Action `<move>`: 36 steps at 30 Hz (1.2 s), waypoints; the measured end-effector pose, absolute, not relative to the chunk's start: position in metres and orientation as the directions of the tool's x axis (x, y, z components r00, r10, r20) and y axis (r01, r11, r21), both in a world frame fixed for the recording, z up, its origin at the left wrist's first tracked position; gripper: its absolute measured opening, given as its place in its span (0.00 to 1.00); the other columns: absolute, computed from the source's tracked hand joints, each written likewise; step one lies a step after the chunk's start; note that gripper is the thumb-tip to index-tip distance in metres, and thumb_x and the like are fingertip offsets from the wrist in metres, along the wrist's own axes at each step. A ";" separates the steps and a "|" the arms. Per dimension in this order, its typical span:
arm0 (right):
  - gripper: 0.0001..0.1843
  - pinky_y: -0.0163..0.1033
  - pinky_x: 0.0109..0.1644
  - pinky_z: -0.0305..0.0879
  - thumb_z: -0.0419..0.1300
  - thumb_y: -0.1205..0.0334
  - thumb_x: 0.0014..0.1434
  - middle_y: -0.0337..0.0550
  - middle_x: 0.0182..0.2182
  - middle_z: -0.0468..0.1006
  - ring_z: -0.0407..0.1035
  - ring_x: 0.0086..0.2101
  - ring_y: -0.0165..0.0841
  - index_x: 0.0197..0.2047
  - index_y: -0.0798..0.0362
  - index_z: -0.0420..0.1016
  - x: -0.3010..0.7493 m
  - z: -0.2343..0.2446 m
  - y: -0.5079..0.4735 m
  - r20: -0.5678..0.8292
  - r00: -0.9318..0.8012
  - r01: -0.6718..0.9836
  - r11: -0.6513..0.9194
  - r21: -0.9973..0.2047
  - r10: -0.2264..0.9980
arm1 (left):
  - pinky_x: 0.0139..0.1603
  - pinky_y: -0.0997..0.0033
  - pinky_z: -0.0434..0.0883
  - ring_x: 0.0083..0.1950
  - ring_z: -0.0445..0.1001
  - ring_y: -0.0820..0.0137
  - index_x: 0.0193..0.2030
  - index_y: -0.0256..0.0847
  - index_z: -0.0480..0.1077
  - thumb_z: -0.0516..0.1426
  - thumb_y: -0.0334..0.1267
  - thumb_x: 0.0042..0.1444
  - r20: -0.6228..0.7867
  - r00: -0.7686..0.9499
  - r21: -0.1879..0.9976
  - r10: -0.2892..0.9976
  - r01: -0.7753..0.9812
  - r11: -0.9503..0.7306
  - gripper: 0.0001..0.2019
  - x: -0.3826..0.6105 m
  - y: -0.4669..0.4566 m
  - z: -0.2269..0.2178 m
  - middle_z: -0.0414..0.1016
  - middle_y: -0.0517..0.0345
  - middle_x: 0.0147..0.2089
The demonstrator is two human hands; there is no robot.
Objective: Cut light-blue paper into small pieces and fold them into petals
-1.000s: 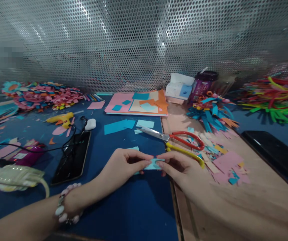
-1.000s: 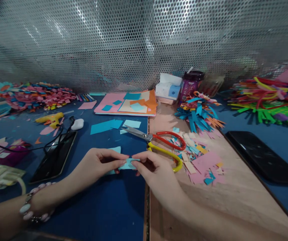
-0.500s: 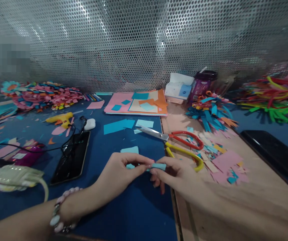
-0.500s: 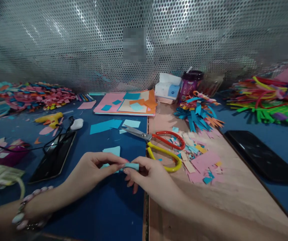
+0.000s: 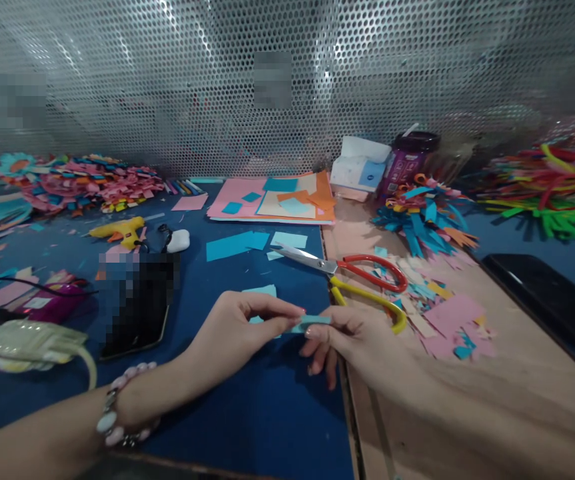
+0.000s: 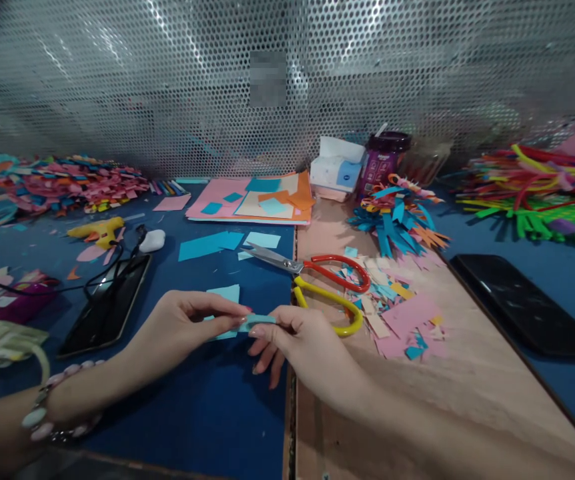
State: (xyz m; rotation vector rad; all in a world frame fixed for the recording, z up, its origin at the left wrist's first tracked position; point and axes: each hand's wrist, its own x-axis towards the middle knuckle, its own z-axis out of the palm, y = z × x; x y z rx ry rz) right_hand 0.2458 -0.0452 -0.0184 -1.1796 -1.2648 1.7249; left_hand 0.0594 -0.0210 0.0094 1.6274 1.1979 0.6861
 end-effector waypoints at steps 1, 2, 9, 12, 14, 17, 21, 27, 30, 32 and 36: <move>0.14 0.28 0.16 0.66 0.61 0.54 0.55 0.39 0.19 0.76 0.68 0.15 0.25 0.27 0.57 0.71 0.246 -0.019 -0.045 -0.271 -0.354 -0.019 -0.296 -0.955 0.895 | 0.41 0.77 0.70 0.39 0.77 0.71 0.34 0.46 0.80 0.62 0.36 0.51 -0.099 0.360 0.923 0.928 0.382 -0.050 0.05 0.059 -0.021 0.009 0.82 0.62 0.37; 0.15 0.28 0.16 0.66 0.61 0.54 0.55 0.40 0.19 0.76 0.68 0.15 0.25 0.27 0.57 0.70 0.246 -0.019 -0.045 -0.266 -0.358 -0.020 -0.292 -0.956 0.895 | 0.41 0.77 0.70 0.39 0.77 0.71 0.34 0.46 0.80 0.62 0.36 0.51 -0.098 0.360 0.925 0.928 0.376 -0.048 0.05 0.059 -0.021 0.009 0.82 0.63 0.37; 0.15 0.25 0.18 0.64 0.62 0.52 0.55 0.39 0.22 0.77 0.67 0.16 0.22 0.33 0.58 0.73 0.246 -0.022 -0.045 -0.186 -0.417 0.046 -0.184 -0.982 0.890 | 0.42 0.75 0.70 0.40 0.76 0.70 0.33 0.46 0.80 0.62 0.36 0.50 -0.044 0.376 0.947 0.926 0.310 -0.081 0.04 0.061 -0.024 0.004 0.81 0.61 0.35; 0.17 0.26 0.17 0.65 0.61 0.50 0.55 0.38 0.22 0.75 0.69 0.18 0.24 0.29 0.57 0.70 0.245 -0.023 -0.047 -0.201 -0.422 0.000 -0.221 -0.975 0.884 | 0.50 0.74 0.68 0.49 0.74 0.68 0.32 0.45 0.80 0.63 0.34 0.49 0.008 0.363 0.957 0.932 0.267 -0.112 0.04 0.063 -0.025 0.002 0.81 0.59 0.38; 0.17 0.28 0.17 0.66 0.61 0.50 0.54 0.39 0.23 0.76 0.70 0.19 0.26 0.29 0.57 0.70 0.245 -0.023 -0.048 -0.190 -0.425 -0.019 -0.218 -0.976 0.885 | 0.51 0.73 0.68 0.50 0.74 0.68 0.33 0.46 0.80 0.63 0.35 0.49 0.008 0.362 0.964 0.932 0.245 -0.104 0.04 0.063 -0.025 0.001 0.81 0.59 0.39; 0.17 0.28 0.18 0.67 0.61 0.50 0.55 0.40 0.25 0.77 0.69 0.17 0.25 0.33 0.58 0.72 0.245 -0.023 -0.048 -0.160 -0.429 -0.004 -0.179 -0.984 0.889 | 0.52 0.73 0.67 0.50 0.74 0.69 0.33 0.46 0.80 0.63 0.35 0.50 0.021 0.353 0.972 0.935 0.211 -0.101 0.04 0.063 -0.025 -0.001 0.81 0.59 0.39; 0.15 0.27 0.17 0.65 0.60 0.51 0.56 0.39 0.23 0.75 0.68 0.16 0.23 0.32 0.57 0.73 0.245 -0.020 -0.049 -0.169 -0.405 0.029 -0.172 -0.985 0.899 | 0.53 0.73 0.66 0.51 0.73 0.69 0.33 0.47 0.79 0.63 0.35 0.50 0.054 0.358 0.971 0.932 0.199 -0.132 0.04 0.064 -0.026 -0.003 0.80 0.60 0.38; 0.12 0.26 0.14 0.63 0.59 0.56 0.56 0.35 0.19 0.72 0.64 0.13 0.22 0.29 0.56 0.70 0.245 -0.019 -0.051 -0.228 -0.381 0.090 -0.209 -0.974 0.896 | 0.44 0.70 0.67 0.42 0.72 0.68 0.33 0.43 0.77 0.61 0.35 0.51 0.124 0.355 0.920 0.927 0.309 -0.242 0.03 0.067 -0.033 0.000 0.77 0.58 0.34; 0.10 0.25 0.15 0.63 0.59 0.56 0.56 0.35 0.21 0.72 0.65 0.15 0.22 0.31 0.55 0.69 0.246 -0.021 -0.052 -0.211 -0.389 0.090 -0.191 -0.978 0.897 | 0.39 0.69 0.65 0.36 0.69 0.69 0.33 0.43 0.76 0.60 0.36 0.52 0.136 0.363 0.888 0.922 0.369 -0.276 0.03 0.067 -0.034 0.003 0.76 0.58 0.31; 0.11 0.25 0.15 0.62 0.58 0.54 0.57 0.35 0.21 0.71 0.64 0.15 0.22 0.32 0.54 0.69 0.246 -0.021 -0.052 -0.213 -0.399 0.118 -0.180 -0.977 0.892 | 0.39 0.69 0.65 0.35 0.69 0.69 0.34 0.42 0.76 0.60 0.37 0.53 0.118 0.370 0.890 0.921 0.373 -0.264 0.04 0.066 -0.033 0.004 0.76 0.58 0.31; 0.16 0.25 0.14 0.59 0.58 0.49 0.57 0.34 0.20 0.70 0.61 0.13 0.20 0.33 0.54 0.71 0.245 -0.019 -0.052 -0.232 -0.380 0.172 -0.178 -0.969 0.895 | 0.39 0.70 0.65 0.36 0.71 0.69 0.34 0.41 0.75 0.59 0.39 0.54 0.069 0.359 0.912 0.931 0.356 -0.204 0.05 0.066 -0.031 0.004 0.77 0.57 0.32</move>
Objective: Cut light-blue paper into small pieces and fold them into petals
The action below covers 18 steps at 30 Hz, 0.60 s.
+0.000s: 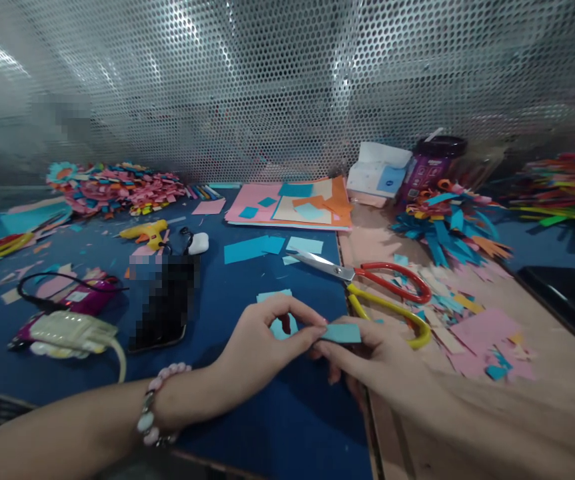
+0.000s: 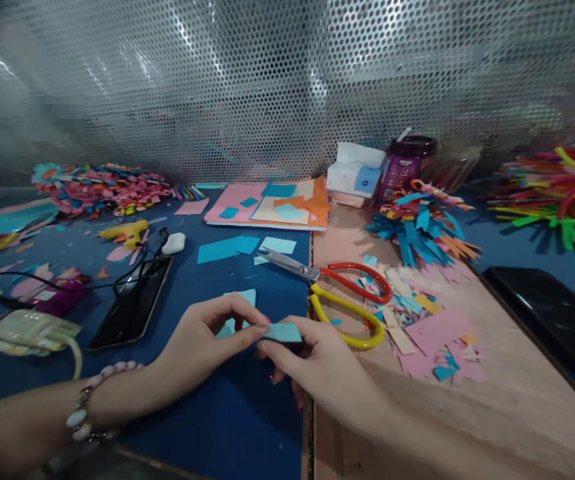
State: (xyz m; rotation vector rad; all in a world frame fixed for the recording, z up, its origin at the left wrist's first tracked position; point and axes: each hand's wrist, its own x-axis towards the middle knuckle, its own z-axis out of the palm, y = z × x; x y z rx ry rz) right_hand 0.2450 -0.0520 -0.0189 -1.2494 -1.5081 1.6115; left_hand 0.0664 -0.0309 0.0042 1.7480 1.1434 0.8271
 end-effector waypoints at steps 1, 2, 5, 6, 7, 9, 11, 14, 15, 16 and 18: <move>0.16 0.25 0.14 0.59 0.58 0.49 0.57 0.34 0.20 0.69 0.61 0.13 0.21 0.33 0.54 0.71 0.245 -0.018 -0.052 -0.234 -0.376 0.173 -0.180 -0.968 0.896 | 0.39 0.70 0.65 0.36 0.71 0.69 0.34 0.41 0.76 0.60 0.38 0.53 0.065 0.353 0.915 0.933 0.351 -0.197 0.05 0.067 -0.031 0.004 0.77 0.57 0.32; 0.15 0.24 0.14 0.58 0.59 0.49 0.56 0.33 0.19 0.68 0.61 0.14 0.21 0.33 0.54 0.72 0.245 -0.017 -0.051 -0.237 -0.373 0.174 -0.183 -0.968 0.897 | 0.39 0.70 0.65 0.36 0.71 0.69 0.34 0.41 0.76 0.60 0.38 0.53 0.063 0.349 0.919 0.935 0.346 -0.191 0.05 0.067 -0.032 0.004 0.77 0.58 0.32; 0.13 0.24 0.14 0.57 0.61 0.52 0.55 0.32 0.17 0.66 0.59 0.14 0.21 0.31 0.53 0.72 0.245 -0.015 -0.051 -0.224 -0.368 0.185 -0.166 -0.969 0.902 | 0.38 0.71 0.66 0.34 0.71 0.70 0.33 0.40 0.77 0.62 0.38 0.51 0.045 0.345 0.940 0.937 0.302 -0.157 0.05 0.069 -0.035 0.005 0.77 0.58 0.28; 0.12 0.24 0.14 0.56 0.61 0.52 0.55 0.32 0.16 0.65 0.58 0.14 0.21 0.30 0.53 0.72 0.245 -0.015 -0.050 -0.216 -0.371 0.190 -0.154 -0.970 0.903 | 0.38 0.71 0.66 0.33 0.71 0.70 0.32 0.40 0.77 0.62 0.38 0.50 0.041 0.348 0.950 0.937 0.278 -0.145 0.05 0.069 -0.036 0.005 0.76 0.58 0.27; 0.12 0.24 0.15 0.56 0.61 0.53 0.55 0.32 0.16 0.65 0.58 0.14 0.20 0.30 0.53 0.73 0.245 -0.015 -0.050 -0.211 -0.376 0.195 -0.145 -0.970 0.902 | 0.38 0.71 0.66 0.33 0.71 0.70 0.32 0.40 0.77 0.62 0.38 0.50 0.038 0.353 0.958 0.935 0.254 -0.134 0.05 0.069 -0.037 0.006 0.76 0.59 0.26; 0.12 0.24 0.15 0.56 0.61 0.53 0.55 0.32 0.16 0.66 0.57 0.14 0.20 0.30 0.53 0.73 0.245 -0.014 -0.050 -0.214 -0.382 0.201 -0.145 -0.969 0.899 | 0.38 0.71 0.66 0.32 0.72 0.70 0.31 0.39 0.77 0.63 0.38 0.49 0.024 0.357 0.969 0.934 0.222 -0.110 0.05 0.069 -0.038 0.007 0.76 0.58 0.25; 0.12 0.24 0.15 0.56 0.62 0.52 0.54 0.33 0.17 0.67 0.57 0.14 0.20 0.30 0.53 0.73 0.245 -0.014 -0.050 -0.225 -0.373 0.196 -0.161 -0.967 0.900 | 0.38 0.70 0.66 0.32 0.72 0.69 0.31 0.39 0.77 0.63 0.38 0.49 0.000 0.355 0.972 0.935 0.221 -0.084 0.05 0.069 -0.037 0.007 0.76 0.57 0.25; 0.13 0.25 0.14 0.57 0.60 0.51 0.55 0.35 0.18 0.69 0.58 0.14 0.21 0.30 0.54 0.73 0.244 -0.016 -0.050 -0.214 -0.369 0.165 -0.163 -0.973 0.904 | 0.39 0.68 0.66 0.32 0.73 0.69 0.32 0.39 0.78 0.63 0.38 0.49 -0.031 0.346 0.975 0.938 0.219 -0.049 0.06 0.068 -0.036 0.008 0.77 0.57 0.26; 0.13 0.25 0.14 0.57 0.60 0.51 0.55 0.35 0.19 0.69 0.58 0.14 0.21 0.31 0.54 0.73 0.244 -0.017 -0.050 -0.204 -0.370 0.157 -0.155 -0.975 0.906 | 0.39 0.69 0.67 0.32 0.73 0.69 0.32 0.39 0.78 0.63 0.39 0.49 -0.035 0.345 0.976 0.938 0.214 -0.043 0.06 0.067 -0.035 0.008 0.78 0.57 0.26; 0.13 0.25 0.14 0.57 0.60 0.52 0.55 0.36 0.20 0.70 0.58 0.14 0.21 0.31 0.54 0.73 0.244 -0.018 -0.050 -0.196 -0.372 0.155 -0.147 -0.977 0.907 | 0.39 0.69 0.67 0.32 0.73 0.69 0.32 0.39 0.78 0.63 0.39 0.49 -0.040 0.343 0.977 0.939 0.209 -0.034 0.06 0.067 -0.035 0.008 0.78 0.57 0.27; 0.12 0.25 0.14 0.56 0.60 0.53 0.55 0.36 0.19 0.70 0.57 0.14 0.20 0.30 0.54 0.73 0.244 -0.019 -0.050 -0.186 -0.370 0.167 -0.132 -0.977 0.910 | 0.39 0.70 0.67 0.33 0.73 0.69 0.32 0.39 0.78 0.63 0.40 0.49 -0.051 0.342 0.978 0.938 0.207 -0.023 0.07 0.067 -0.034 0.008 0.79 0.56 0.28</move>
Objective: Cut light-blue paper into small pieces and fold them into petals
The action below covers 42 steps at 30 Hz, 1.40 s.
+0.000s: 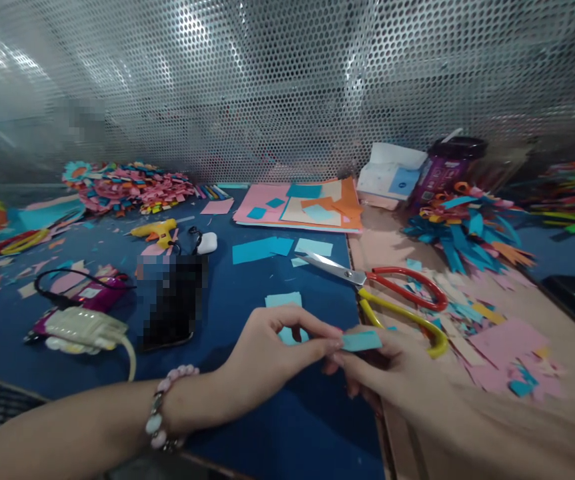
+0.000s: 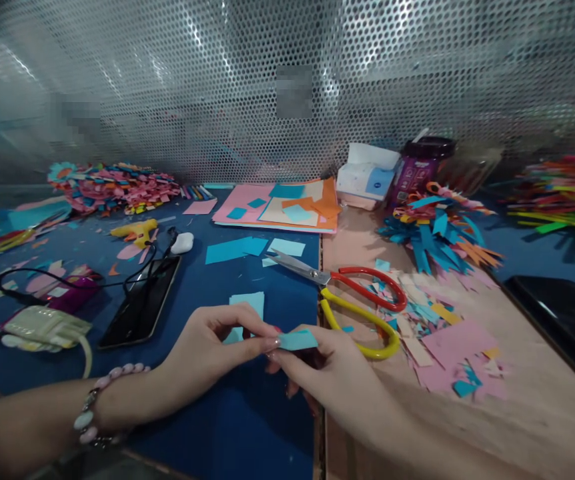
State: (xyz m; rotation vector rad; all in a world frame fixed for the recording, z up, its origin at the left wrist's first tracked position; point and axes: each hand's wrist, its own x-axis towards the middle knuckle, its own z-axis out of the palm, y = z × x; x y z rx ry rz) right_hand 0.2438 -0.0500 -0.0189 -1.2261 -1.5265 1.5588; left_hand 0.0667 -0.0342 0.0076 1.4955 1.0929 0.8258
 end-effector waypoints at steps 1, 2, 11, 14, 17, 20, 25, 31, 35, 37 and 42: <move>0.12 0.25 0.14 0.56 0.61 0.54 0.55 0.35 0.18 0.69 0.57 0.13 0.20 0.30 0.54 0.73 0.244 -0.019 -0.050 -0.184 -0.367 0.185 -0.123 -0.975 0.912 | 0.39 0.70 0.67 0.34 0.73 0.69 0.32 0.40 0.78 0.64 0.40 0.49 -0.053 0.342 0.977 0.938 0.212 -0.022 0.07 0.067 -0.034 0.007 0.79 0.56 0.29; 0.11 0.25 0.14 0.56 0.61 0.54 0.55 0.35 0.18 0.69 0.57 0.14 0.20 0.29 0.54 0.73 0.244 -0.019 -0.051 -0.182 -0.360 0.206 -0.112 -0.972 0.915 | 0.39 0.70 0.67 0.35 0.74 0.69 0.32 0.40 0.78 0.64 0.40 0.48 -0.054 0.340 0.976 0.939 0.218 -0.023 0.07 0.067 -0.034 0.007 0.80 0.56 0.31; 0.14 0.27 0.14 0.55 0.59 0.49 0.56 0.35 0.16 0.67 0.58 0.14 0.22 0.30 0.52 0.72 0.246 -0.023 -0.050 -0.148 -0.348 0.217 -0.074 -0.973 0.926 | 0.39 0.72 0.67 0.35 0.74 0.70 0.33 0.41 0.78 0.63 0.41 0.50 -0.030 0.355 0.973 0.935 0.224 -0.053 0.07 0.064 -0.029 0.004 0.80 0.58 0.33; 0.13 0.28 0.15 0.57 0.58 0.50 0.56 0.38 0.21 0.72 0.61 0.16 0.23 0.31 0.51 0.72 0.245 -0.023 -0.050 -0.117 -0.315 0.215 -0.050 -0.975 0.942 | 0.40 0.71 0.68 0.37 0.74 0.69 0.34 0.41 0.78 0.63 0.42 0.50 -0.013 0.333 0.970 0.943 0.234 -0.070 0.08 0.063 -0.028 0.004 0.80 0.57 0.35; 0.11 0.30 0.21 0.64 0.58 0.53 0.56 0.40 0.25 0.74 0.64 0.20 0.25 0.31 0.52 0.71 0.244 -0.020 -0.052 -0.097 -0.304 0.231 -0.026 -0.973 0.948 | 0.41 0.71 0.68 0.38 0.74 0.69 0.35 0.41 0.78 0.62 0.42 0.51 -0.004 0.354 0.968 0.935 0.234 -0.084 0.09 0.063 -0.026 0.004 0.80 0.56 0.36; 0.10 0.31 0.24 0.63 0.58 0.56 0.56 0.38 0.22 0.70 0.64 0.21 0.26 0.29 0.53 0.70 0.244 -0.017 -0.054 -0.053 -0.247 0.288 0.021 -0.957 0.968 | 0.37 0.73 0.69 0.36 0.74 0.71 0.41 0.41 0.76 0.60 0.43 0.53 -0.013 0.379 0.976 0.925 0.208 -0.071 0.11 0.064 -0.026 0.002 0.78 0.56 0.39; 0.10 0.33 0.24 0.59 0.57 0.59 0.56 0.37 0.21 0.66 0.62 0.23 0.27 0.25 0.52 0.67 0.246 -0.021 -0.053 0.069 -0.197 0.366 0.139 -0.920 0.978 | 0.30 0.74 0.70 0.33 0.72 0.71 0.44 0.39 0.72 0.59 0.47 0.54 -0.073 0.427 0.987 0.901 0.161 0.004 0.16 0.065 -0.025 0.000 0.75 0.54 0.37; 0.12 0.32 0.24 0.62 0.54 0.53 0.60 0.38 0.24 0.68 0.63 0.23 0.27 0.31 0.52 0.68 0.248 -0.021 -0.052 -0.053 -0.292 0.310 0.042 -0.950 0.955 | 0.34 0.74 0.69 0.35 0.72 0.71 0.35 0.37 0.73 0.58 0.43 0.54 -0.069 0.453 0.964 0.889 0.260 -0.057 0.10 0.065 -0.024 0.003 0.75 0.55 0.33; 0.10 0.33 0.27 0.61 0.55 0.54 0.61 0.37 0.25 0.68 0.63 0.24 0.27 0.33 0.50 0.69 0.248 -0.019 -0.052 0.021 -0.227 0.322 0.095 -0.942 0.974 | 0.35 0.74 0.69 0.36 0.72 0.71 0.34 0.38 0.73 0.58 0.42 0.55 -0.038 0.432 0.950 0.901 0.296 -0.102 0.09 0.063 -0.022 0.001 0.75 0.56 0.34; 0.09 0.34 0.30 0.62 0.55 0.55 0.61 0.37 0.25 0.68 0.64 0.27 0.28 0.32 0.49 0.71 0.249 -0.018 -0.051 0.115 -0.167 0.368 0.170 -0.914 0.979 | 0.34 0.74 0.69 0.35 0.72 0.71 0.35 0.38 0.72 0.57 0.43 0.56 -0.049 0.434 0.959 0.900 0.272 -0.079 0.10 0.063 -0.022 0.000 0.74 0.56 0.33; 0.07 0.35 0.45 0.66 0.57 0.60 0.60 0.39 0.39 0.75 0.68 0.42 0.31 0.37 0.44 0.78 0.255 -0.015 -0.046 0.281 -0.100 0.418 0.297 -0.859 0.954 | 0.36 0.72 0.72 0.41 0.74 0.69 0.45 0.37 0.66 0.54 0.44 0.59 -0.144 0.505 0.988 0.851 0.125 0.093 0.13 0.065 -0.020 -0.001 0.75 0.51 0.39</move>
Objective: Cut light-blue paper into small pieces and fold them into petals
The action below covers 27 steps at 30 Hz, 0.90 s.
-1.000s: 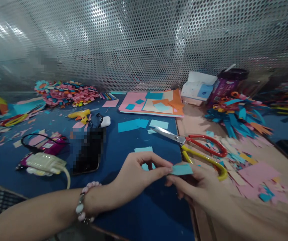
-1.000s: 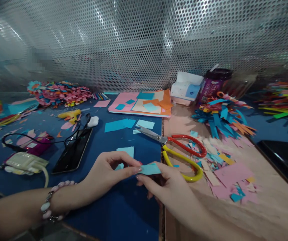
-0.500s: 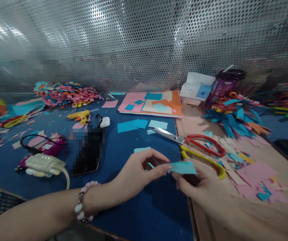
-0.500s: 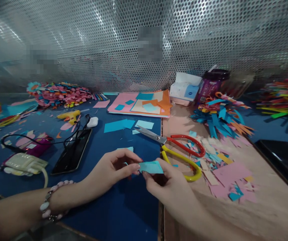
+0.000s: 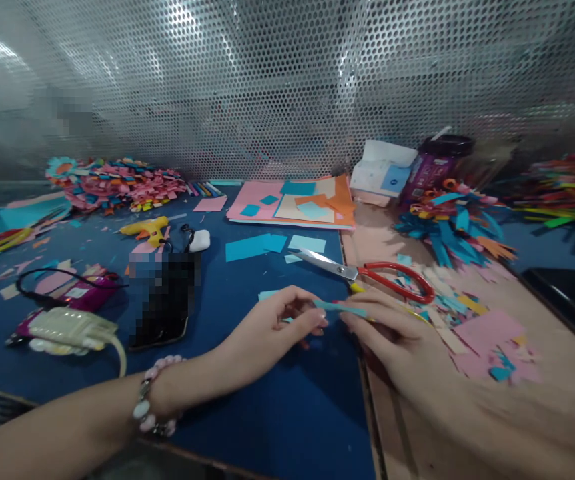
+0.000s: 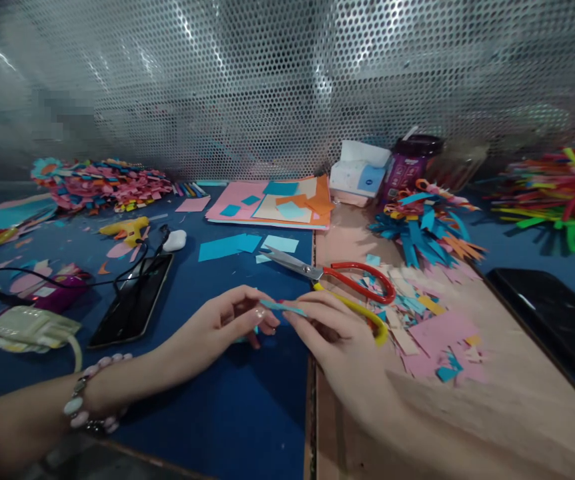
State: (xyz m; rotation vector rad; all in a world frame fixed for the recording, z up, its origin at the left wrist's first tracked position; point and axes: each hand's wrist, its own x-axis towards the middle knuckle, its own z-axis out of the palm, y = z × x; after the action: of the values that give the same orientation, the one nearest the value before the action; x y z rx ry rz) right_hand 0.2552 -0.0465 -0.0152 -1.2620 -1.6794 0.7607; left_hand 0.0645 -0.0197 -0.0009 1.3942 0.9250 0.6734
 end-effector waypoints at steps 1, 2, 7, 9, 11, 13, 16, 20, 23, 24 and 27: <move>0.08 0.35 0.47 0.66 0.57 0.61 0.60 0.39 0.42 0.75 0.68 0.45 0.31 0.39 0.43 0.78 0.256 -0.015 -0.046 0.284 -0.120 0.418 0.307 -0.855 0.951 | 0.37 0.71 0.72 0.41 0.74 0.69 0.47 0.36 0.65 0.54 0.43 0.59 -0.155 0.527 0.988 0.836 0.092 0.126 0.14 0.065 -0.019 -0.001 0.74 0.50 0.40; 0.10 0.35 0.47 0.67 0.57 0.62 0.60 0.38 0.43 0.75 0.68 0.46 0.32 0.41 0.42 0.79 0.257 -0.015 -0.046 0.283 -0.145 0.420 0.318 -0.850 0.948 | 0.38 0.71 0.73 0.42 0.75 0.69 0.47 0.36 0.64 0.54 0.42 0.59 -0.160 0.544 0.987 0.824 0.057 0.153 0.14 0.065 -0.018 -0.001 0.74 0.51 0.40; 0.15 0.32 0.28 0.66 0.57 0.59 0.59 0.41 0.46 0.74 0.70 0.37 0.31 0.50 0.41 0.75 0.254 -0.015 -0.050 0.239 -0.205 0.427 0.307 -0.851 0.949 | 0.44 0.67 0.74 0.41 0.74 0.71 0.47 0.35 0.64 0.57 0.38 0.58 -0.137 0.516 0.983 0.846 -0.037 0.182 0.13 0.066 -0.016 -0.001 0.72 0.53 0.41; 0.17 0.32 0.25 0.64 0.59 0.58 0.58 0.42 0.46 0.72 0.68 0.31 0.28 0.51 0.42 0.73 0.252 -0.015 -0.052 0.251 -0.204 0.414 0.316 -0.854 0.946 | 0.45 0.66 0.75 0.42 0.74 0.71 0.47 0.36 0.64 0.58 0.38 0.56 -0.124 0.501 0.986 0.856 -0.038 0.165 0.14 0.066 -0.015 -0.002 0.72 0.53 0.42; 0.17 0.32 0.25 0.64 0.60 0.58 0.57 0.42 0.45 0.71 0.64 0.27 0.25 0.51 0.45 0.72 0.251 -0.016 -0.053 0.270 -0.206 0.389 0.332 -0.859 0.941 | 0.45 0.65 0.74 0.43 0.73 0.70 0.47 0.36 0.65 0.59 0.39 0.55 -0.107 0.487 0.990 0.867 -0.024 0.136 0.15 0.065 -0.015 -0.003 0.72 0.54 0.42; 0.15 0.32 0.26 0.64 0.59 0.58 0.58 0.42 0.42 0.70 0.62 0.26 0.24 0.49 0.46 0.72 0.250 -0.017 -0.052 0.275 -0.202 0.358 0.332 -0.873 0.940 | 0.45 0.65 0.74 0.41 0.73 0.70 0.47 0.37 0.65 0.60 0.41 0.54 -0.092 0.476 0.995 0.875 0.004 0.102 0.16 0.064 -0.015 -0.004 0.72 0.55 0.42; 0.13 0.31 0.26 0.62 0.58 0.58 0.59 0.40 0.37 0.69 0.62 0.27 0.24 0.47 0.47 0.72 0.249 -0.020 -0.051 0.237 -0.191 0.330 0.290 -0.898 0.953 | 0.44 0.64 0.73 0.39 0.74 0.71 0.48 0.39 0.66 0.60 0.43 0.54 -0.084 0.477 0.996 0.875 0.061 0.063 0.17 0.061 -0.014 -0.005 0.73 0.55 0.42; 0.15 0.33 0.30 0.65 0.59 0.55 0.58 0.40 0.35 0.70 0.66 0.31 0.28 0.49 0.46 0.71 0.251 -0.022 -0.049 0.097 -0.169 0.286 0.143 -0.947 0.981 | 0.45 0.67 0.71 0.44 0.73 0.68 0.48 0.40 0.67 0.61 0.43 0.53 -0.017 0.453 0.985 0.891 0.159 -0.062 0.17 0.059 -0.012 -0.005 0.74 0.55 0.43; 0.16 0.33 0.31 0.67 0.56 0.55 0.60 0.39 0.32 0.71 0.67 0.28 0.26 0.50 0.48 0.71 0.251 -0.020 -0.050 0.002 -0.148 0.251 0.040 -0.967 0.989 | 0.45 0.69 0.70 0.45 0.72 0.68 0.48 0.41 0.68 0.61 0.42 0.52 0.044 0.449 0.965 0.892 0.212 -0.155 0.17 0.058 -0.011 -0.004 0.74 0.55 0.44; 0.15 0.32 0.30 0.67 0.55 0.55 0.61 0.38 0.30 0.72 0.66 0.26 0.25 0.50 0.49 0.71 0.251 -0.019 -0.050 -0.004 -0.134 0.239 0.029 -0.970 0.991 | 0.45 0.69 0.70 0.45 0.72 0.68 0.48 0.41 0.68 0.61 0.42 0.53 0.057 0.457 0.960 0.888 0.219 -0.174 0.17 0.058 -0.010 -0.004 0.74 0.55 0.44; 0.14 0.30 0.28 0.66 0.52 0.56 0.62 0.37 0.28 0.73 0.65 0.23 0.24 0.47 0.51 0.71 0.251 -0.017 -0.049 0.009 -0.108 0.194 0.030 -0.981 0.994 | 0.45 0.69 0.70 0.46 0.72 0.68 0.51 0.43 0.67 0.58 0.40 0.56 0.068 0.487 0.951 0.871 0.233 -0.204 0.15 0.058 -0.010 -0.005 0.73 0.55 0.46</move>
State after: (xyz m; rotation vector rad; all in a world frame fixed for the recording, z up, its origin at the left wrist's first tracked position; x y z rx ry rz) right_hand 0.2508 -0.0488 -0.0166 -1.2848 -1.4436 1.1738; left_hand 0.0582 -0.0103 -0.0049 1.7109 0.9467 0.7806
